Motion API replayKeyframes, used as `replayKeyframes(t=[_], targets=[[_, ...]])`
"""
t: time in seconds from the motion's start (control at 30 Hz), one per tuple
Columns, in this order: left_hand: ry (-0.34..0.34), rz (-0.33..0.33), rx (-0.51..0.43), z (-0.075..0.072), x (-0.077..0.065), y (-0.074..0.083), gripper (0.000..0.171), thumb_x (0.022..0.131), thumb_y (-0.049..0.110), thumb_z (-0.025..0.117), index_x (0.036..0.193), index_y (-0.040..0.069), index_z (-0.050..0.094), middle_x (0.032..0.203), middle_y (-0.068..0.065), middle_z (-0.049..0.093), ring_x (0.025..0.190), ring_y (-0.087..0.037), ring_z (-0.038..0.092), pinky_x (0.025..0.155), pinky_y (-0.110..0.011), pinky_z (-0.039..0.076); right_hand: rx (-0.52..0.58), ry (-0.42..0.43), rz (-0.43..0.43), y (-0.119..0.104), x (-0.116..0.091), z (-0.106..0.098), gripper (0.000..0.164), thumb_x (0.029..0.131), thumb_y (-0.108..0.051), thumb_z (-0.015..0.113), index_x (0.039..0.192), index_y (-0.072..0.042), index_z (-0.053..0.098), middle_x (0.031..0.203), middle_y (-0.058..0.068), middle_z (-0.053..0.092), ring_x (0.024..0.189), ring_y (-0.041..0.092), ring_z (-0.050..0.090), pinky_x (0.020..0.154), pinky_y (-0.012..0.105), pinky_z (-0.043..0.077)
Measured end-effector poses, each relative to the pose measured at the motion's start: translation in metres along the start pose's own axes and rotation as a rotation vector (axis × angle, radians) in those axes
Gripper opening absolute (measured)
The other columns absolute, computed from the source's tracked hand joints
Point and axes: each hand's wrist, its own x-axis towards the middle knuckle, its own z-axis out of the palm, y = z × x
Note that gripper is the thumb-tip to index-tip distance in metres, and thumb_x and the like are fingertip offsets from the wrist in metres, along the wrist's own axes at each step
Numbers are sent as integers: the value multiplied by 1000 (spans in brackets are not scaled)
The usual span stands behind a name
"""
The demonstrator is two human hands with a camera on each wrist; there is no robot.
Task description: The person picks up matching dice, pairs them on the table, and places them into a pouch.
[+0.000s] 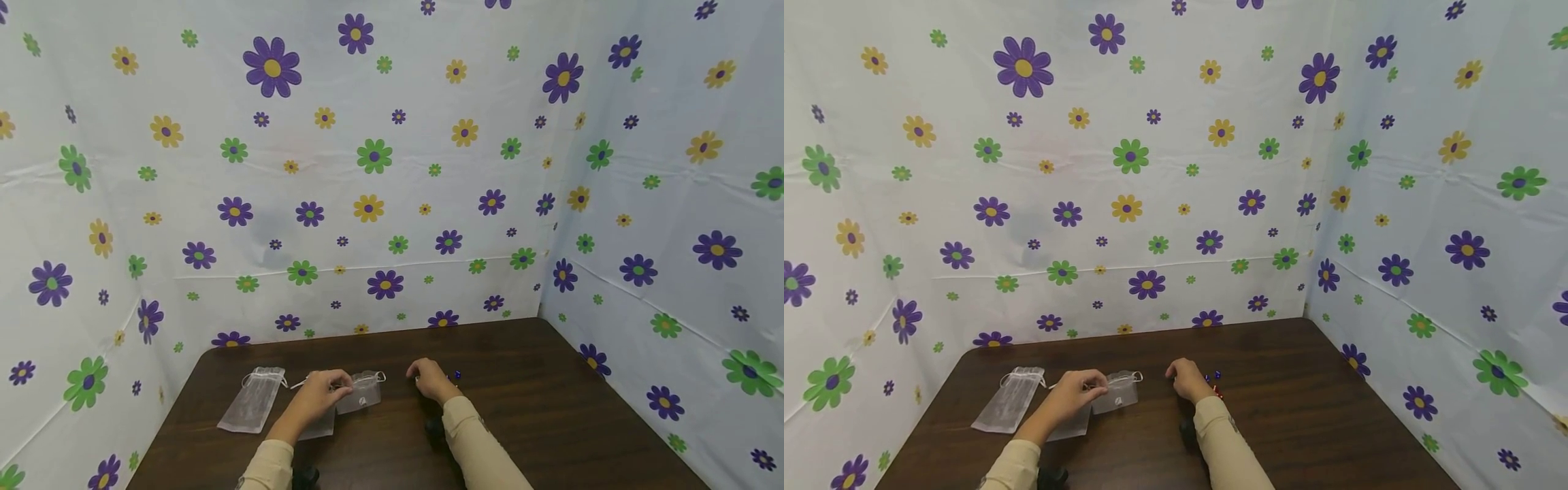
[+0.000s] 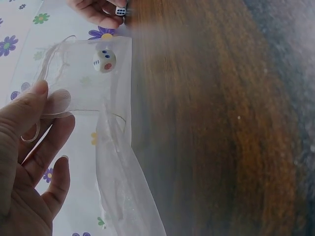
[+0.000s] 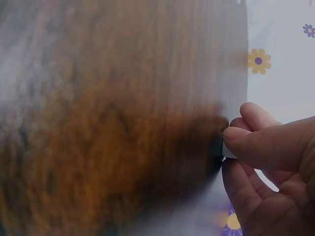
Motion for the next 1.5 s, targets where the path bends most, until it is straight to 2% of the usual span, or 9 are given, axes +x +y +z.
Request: replayKeyframes(t=[0.17,0.47,0.77,1.03,1.27,1.5], targets=[[-8,0,7,-1,1,0,7,89,13,78,89,16,72,84,10,71,72,0,57,69,-30,52,15,7,6,2,0,0,30,81,23,57,95,0,71,97,12,68,97,31,64,86,47,53],[-6,-1,-6,-4,2,2,7,90,14,77,89,18,71,85,11,71,73,-2,60,69,-32,53,26,19,16,3,0,1,26,84,21,63,94,-1,72,98,11,68,96,30,64,85,47,53],[19,19,0,-9,3,8,7,90,12,77,91,17,72,86,11,71,72,0,58,71,-32,54,46,23,31,3,-1,0,25,85,20,62,94,-1,71,96,11,66,91,26,61,84,46,53],[58,24,14,-13,0,11,10,89,10,77,91,18,72,85,11,71,76,-2,62,72,-34,56,50,11,46,9,-1,4,28,84,21,61,94,-3,72,101,12,67,96,30,62,87,48,52],[66,27,0,-18,0,11,10,90,10,76,90,19,71,84,13,69,74,-1,59,71,-33,55,30,21,-11,10,-1,5,27,83,21,63,94,-2,72,98,11,68,98,35,64,87,50,53],[86,8,14,-20,2,10,13,88,10,78,91,21,71,83,15,68,73,1,59,73,-34,56,41,20,-9,9,-2,5,26,83,21,66,95,-2,72,100,11,67,101,36,63,89,51,52]])
